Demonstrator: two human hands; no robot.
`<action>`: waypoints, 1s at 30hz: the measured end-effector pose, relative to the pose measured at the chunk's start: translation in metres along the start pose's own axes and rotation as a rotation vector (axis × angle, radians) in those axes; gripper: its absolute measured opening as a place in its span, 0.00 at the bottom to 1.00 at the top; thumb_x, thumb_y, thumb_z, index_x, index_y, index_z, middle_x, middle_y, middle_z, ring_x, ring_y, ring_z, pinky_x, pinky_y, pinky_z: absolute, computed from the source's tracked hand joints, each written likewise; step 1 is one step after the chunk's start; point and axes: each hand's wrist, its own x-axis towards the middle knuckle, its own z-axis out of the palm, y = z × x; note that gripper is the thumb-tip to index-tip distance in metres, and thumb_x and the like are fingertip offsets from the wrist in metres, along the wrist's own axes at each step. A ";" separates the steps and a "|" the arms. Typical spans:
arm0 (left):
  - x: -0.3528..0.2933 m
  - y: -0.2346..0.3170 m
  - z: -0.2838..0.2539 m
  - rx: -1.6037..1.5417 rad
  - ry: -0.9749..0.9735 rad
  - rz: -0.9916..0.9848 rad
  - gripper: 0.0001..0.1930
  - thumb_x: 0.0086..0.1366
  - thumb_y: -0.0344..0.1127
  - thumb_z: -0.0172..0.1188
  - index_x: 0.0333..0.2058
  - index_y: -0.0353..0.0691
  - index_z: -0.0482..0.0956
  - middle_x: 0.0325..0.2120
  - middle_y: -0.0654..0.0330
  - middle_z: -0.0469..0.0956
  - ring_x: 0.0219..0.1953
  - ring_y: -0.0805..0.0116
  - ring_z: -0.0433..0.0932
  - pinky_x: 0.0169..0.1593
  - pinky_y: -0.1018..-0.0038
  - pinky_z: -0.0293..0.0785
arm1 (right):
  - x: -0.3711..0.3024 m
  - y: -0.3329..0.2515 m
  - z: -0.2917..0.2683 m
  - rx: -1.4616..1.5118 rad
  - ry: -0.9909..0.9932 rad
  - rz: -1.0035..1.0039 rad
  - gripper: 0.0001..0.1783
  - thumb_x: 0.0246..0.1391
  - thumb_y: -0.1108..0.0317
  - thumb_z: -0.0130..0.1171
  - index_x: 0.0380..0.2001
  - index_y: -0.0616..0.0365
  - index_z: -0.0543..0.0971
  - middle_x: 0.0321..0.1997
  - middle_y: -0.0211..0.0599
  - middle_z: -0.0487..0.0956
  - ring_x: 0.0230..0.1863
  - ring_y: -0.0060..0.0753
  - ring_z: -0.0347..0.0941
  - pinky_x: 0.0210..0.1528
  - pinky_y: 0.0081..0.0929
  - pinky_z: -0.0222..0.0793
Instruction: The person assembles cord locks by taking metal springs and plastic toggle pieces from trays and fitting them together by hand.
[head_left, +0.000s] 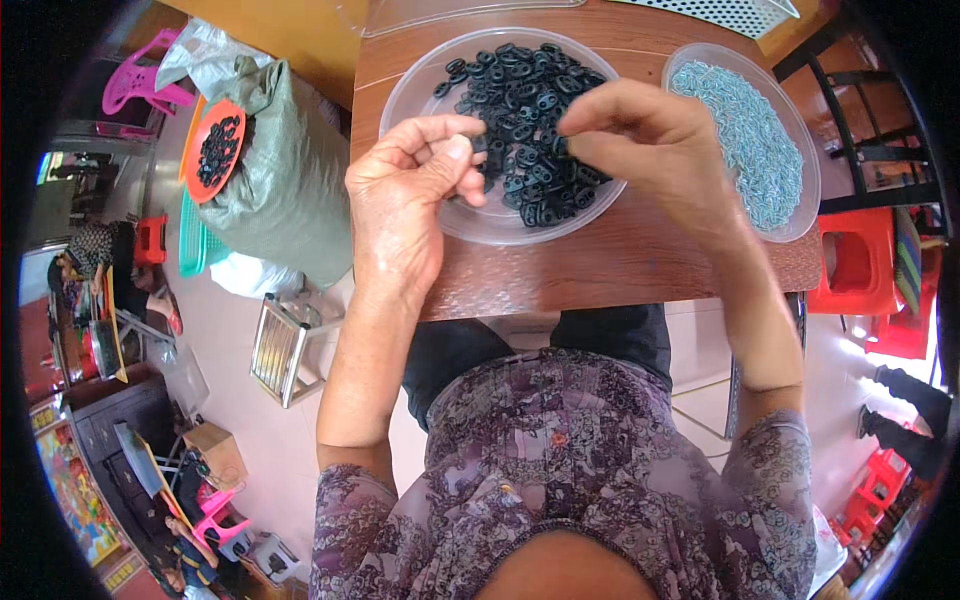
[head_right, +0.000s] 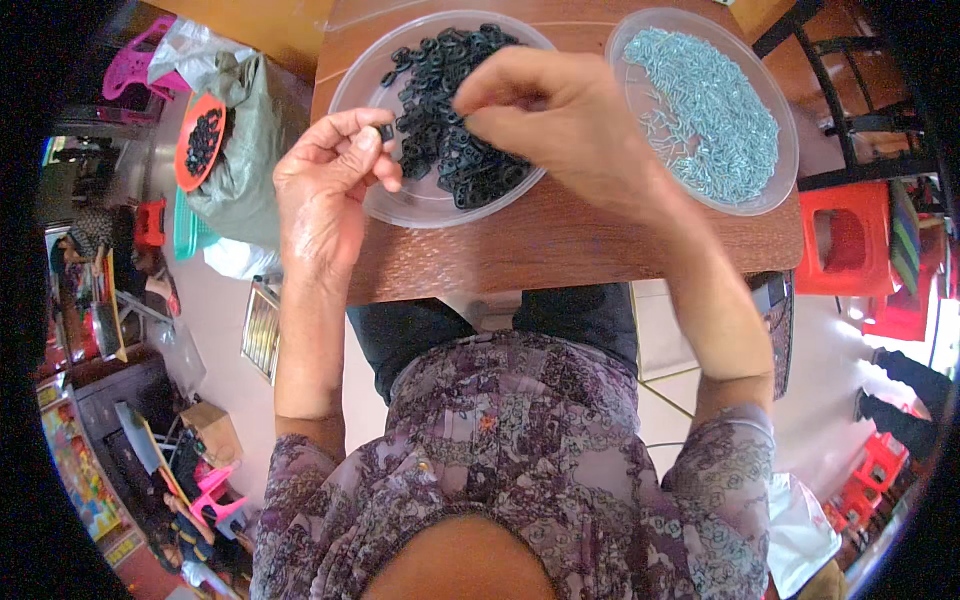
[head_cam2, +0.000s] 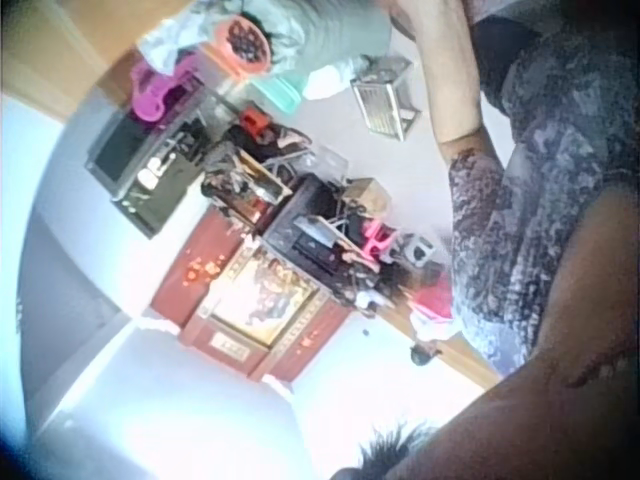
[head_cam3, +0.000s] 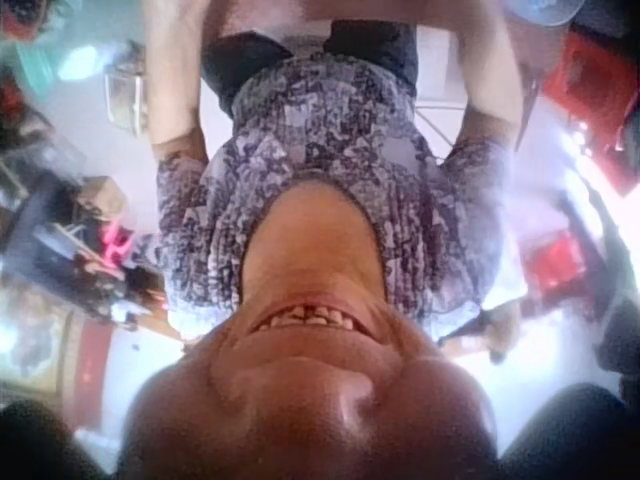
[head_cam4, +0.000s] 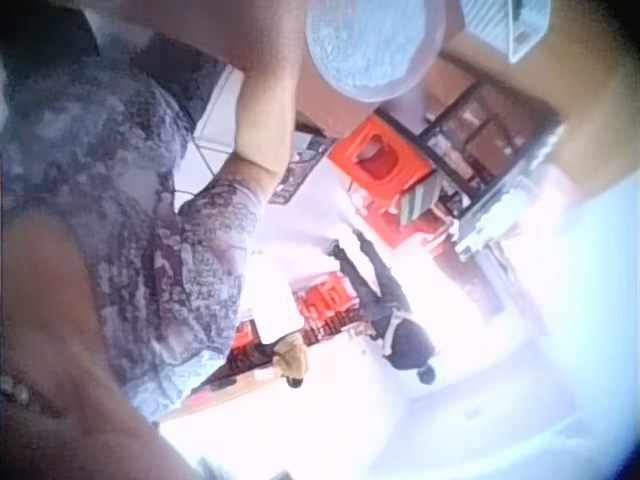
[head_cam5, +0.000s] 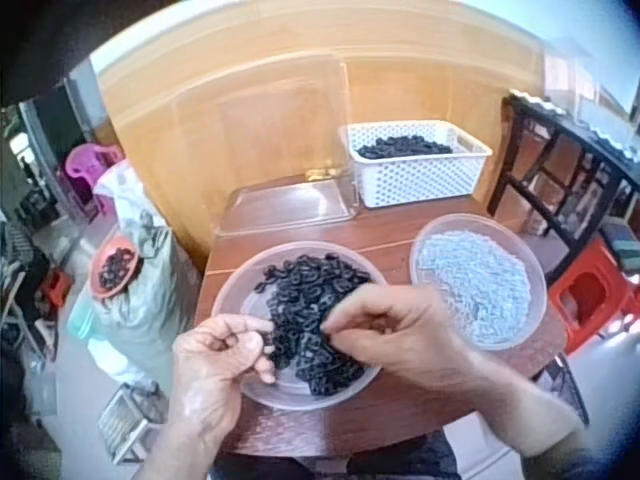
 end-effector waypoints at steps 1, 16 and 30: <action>-0.003 0.001 0.003 -0.005 0.005 -0.002 0.07 0.58 0.24 0.58 0.35 0.28 0.77 0.24 0.58 0.76 0.21 0.76 0.71 0.28 0.81 0.70 | 0.003 0.000 0.013 0.087 0.002 0.021 0.06 0.46 0.76 0.59 0.31 0.62 0.79 0.25 0.22 0.75 0.29 0.09 0.67 0.31 0.10 0.63; -0.022 -0.007 0.002 0.006 0.128 0.224 0.09 0.57 0.20 0.57 0.37 0.29 0.73 0.26 0.62 0.75 0.26 0.79 0.73 0.32 0.83 0.73 | -0.004 0.000 0.079 0.055 0.213 -0.030 0.04 0.45 0.76 0.58 0.27 0.64 0.78 0.24 0.26 0.76 0.26 0.11 0.67 0.28 0.14 0.64; -0.030 -0.009 -0.005 0.075 0.069 0.272 0.12 0.54 0.16 0.57 0.39 0.30 0.75 0.31 0.63 0.75 0.34 0.80 0.72 0.40 0.84 0.70 | -0.007 -0.004 0.076 0.282 0.184 0.090 0.09 0.44 0.78 0.61 0.32 0.65 0.76 0.27 0.28 0.77 0.30 0.14 0.70 0.33 0.14 0.67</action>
